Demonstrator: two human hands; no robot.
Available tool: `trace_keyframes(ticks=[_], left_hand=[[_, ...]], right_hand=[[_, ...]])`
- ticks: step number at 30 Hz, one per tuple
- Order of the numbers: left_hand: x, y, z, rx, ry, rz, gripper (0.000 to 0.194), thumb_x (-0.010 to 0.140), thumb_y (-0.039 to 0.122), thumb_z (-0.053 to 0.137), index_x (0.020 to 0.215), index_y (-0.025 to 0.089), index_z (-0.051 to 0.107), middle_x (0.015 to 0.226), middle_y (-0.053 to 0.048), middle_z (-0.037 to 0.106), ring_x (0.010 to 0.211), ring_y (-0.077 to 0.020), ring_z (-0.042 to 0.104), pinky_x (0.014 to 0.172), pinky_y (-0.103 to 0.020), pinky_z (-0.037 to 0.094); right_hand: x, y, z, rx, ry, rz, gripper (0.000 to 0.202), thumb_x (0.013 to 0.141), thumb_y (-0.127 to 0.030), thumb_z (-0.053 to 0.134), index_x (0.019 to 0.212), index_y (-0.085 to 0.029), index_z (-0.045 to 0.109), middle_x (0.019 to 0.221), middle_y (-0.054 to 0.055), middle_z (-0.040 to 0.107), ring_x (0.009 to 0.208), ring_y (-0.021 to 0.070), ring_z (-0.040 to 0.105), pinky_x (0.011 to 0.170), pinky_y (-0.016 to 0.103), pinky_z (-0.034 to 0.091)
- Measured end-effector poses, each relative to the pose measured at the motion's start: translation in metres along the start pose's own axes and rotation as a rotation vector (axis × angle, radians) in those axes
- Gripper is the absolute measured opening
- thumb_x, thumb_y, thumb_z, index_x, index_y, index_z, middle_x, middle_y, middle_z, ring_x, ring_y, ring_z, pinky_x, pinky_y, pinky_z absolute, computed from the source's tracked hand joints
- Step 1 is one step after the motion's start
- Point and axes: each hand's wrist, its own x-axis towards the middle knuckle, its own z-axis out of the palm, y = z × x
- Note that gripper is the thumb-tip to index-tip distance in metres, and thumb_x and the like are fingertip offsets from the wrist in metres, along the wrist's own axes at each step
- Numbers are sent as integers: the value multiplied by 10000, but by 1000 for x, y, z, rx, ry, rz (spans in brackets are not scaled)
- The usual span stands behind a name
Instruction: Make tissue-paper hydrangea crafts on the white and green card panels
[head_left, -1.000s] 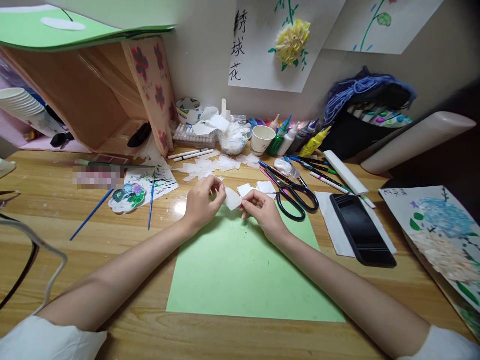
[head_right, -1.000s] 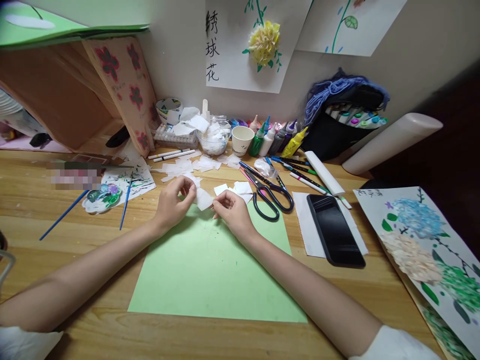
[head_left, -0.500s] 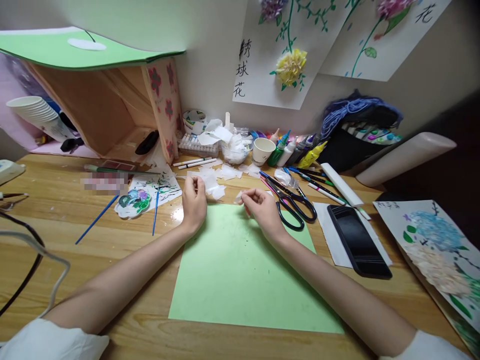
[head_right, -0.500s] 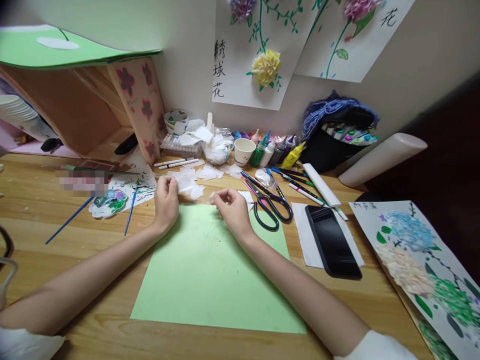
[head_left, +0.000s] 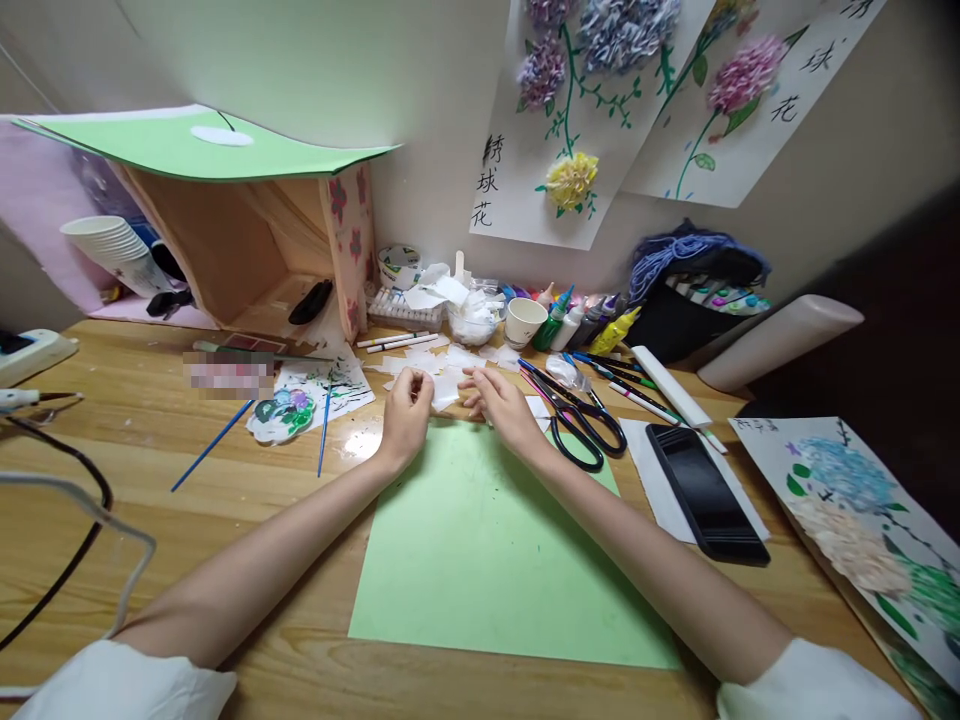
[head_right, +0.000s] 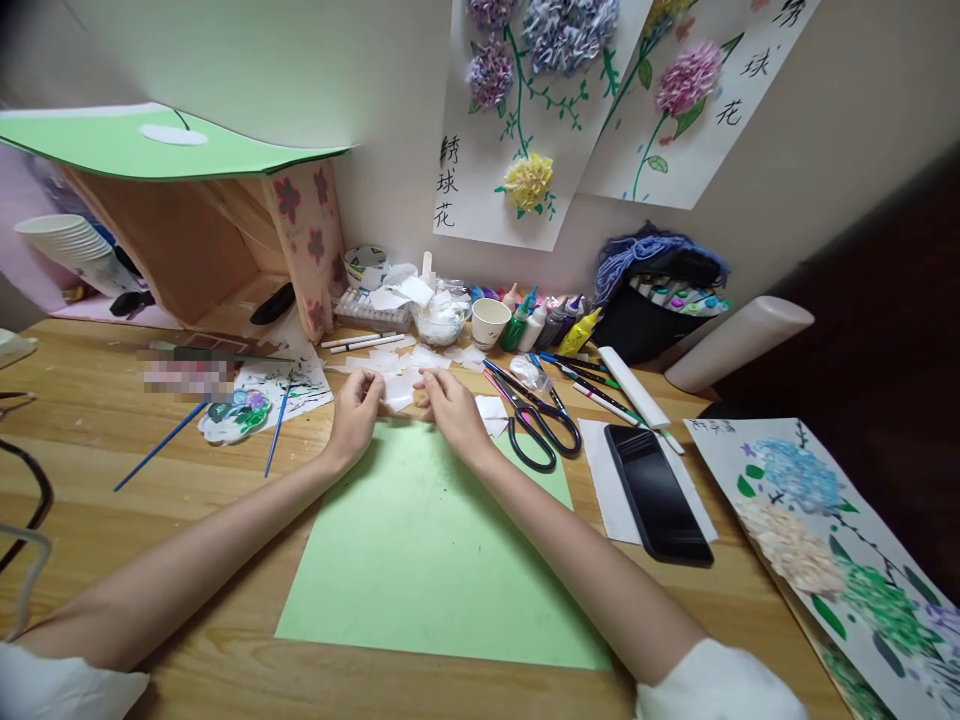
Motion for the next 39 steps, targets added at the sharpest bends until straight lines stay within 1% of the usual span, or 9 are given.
trace_keyframes(ticks=[5,11,18,21,26,31,33,36,39], left_hand=[[-4,9,0,-25,-235,79,218,862,359,469,727,188,484,675,22,496,613,-108,474,579,-232,388],[-7,15,-1,37,-385,133,233,872,388,446,790,185,525,748,-13,551,680,-131,507,617,-250,417],[-8,16,-2,151,-470,238,186,842,288,446,693,185,481,677,-2,515,648,-139,476,591,-264,383],[-7,16,-2,191,-506,291,188,822,255,431,648,189,458,647,2,500,640,-146,463,593,-274,357],[-8,17,-1,229,-462,277,180,798,243,443,625,193,432,628,6,483,619,-144,447,573,-272,345],[-8,18,-1,261,-443,318,170,800,232,470,638,193,431,631,12,468,621,-137,441,576,-267,346],[-9,18,0,289,-369,362,127,802,224,487,687,195,444,668,7,488,652,-140,454,599,-267,361],[-12,19,1,363,-159,477,84,787,222,536,767,194,459,745,-12,527,733,-155,478,667,-283,384],[-16,20,2,474,-119,578,98,792,253,560,764,192,489,747,-17,554,750,-165,486,685,-297,380]], right_hand=[[-34,2,1,220,-9,112,321,693,-441,670,844,-173,579,782,18,629,629,116,585,587,247,504],[-44,7,1,254,107,35,262,731,-430,644,745,-195,530,687,-1,598,628,128,564,583,254,486],[-46,8,-4,159,84,-25,213,742,-382,646,829,-199,581,787,14,608,721,144,572,628,252,479],[-45,8,-5,142,63,-38,177,753,-361,639,788,-191,605,777,18,609,725,143,568,653,253,469],[-43,8,-7,159,18,37,225,722,-398,653,718,-181,594,670,-7,570,594,120,523,581,252,452],[-44,7,-6,172,-20,42,239,718,-404,657,714,-173,598,646,-11,562,571,113,527,552,244,458],[-44,7,-5,179,12,45,240,714,-399,664,716,-167,606,648,-11,571,565,108,534,557,241,467],[-44,7,-4,222,97,66,245,700,-392,680,743,-158,622,664,-10,588,561,102,554,562,238,492],[-45,9,-3,269,134,89,246,688,-387,693,753,-156,638,681,0,615,587,112,582,572,243,526]])
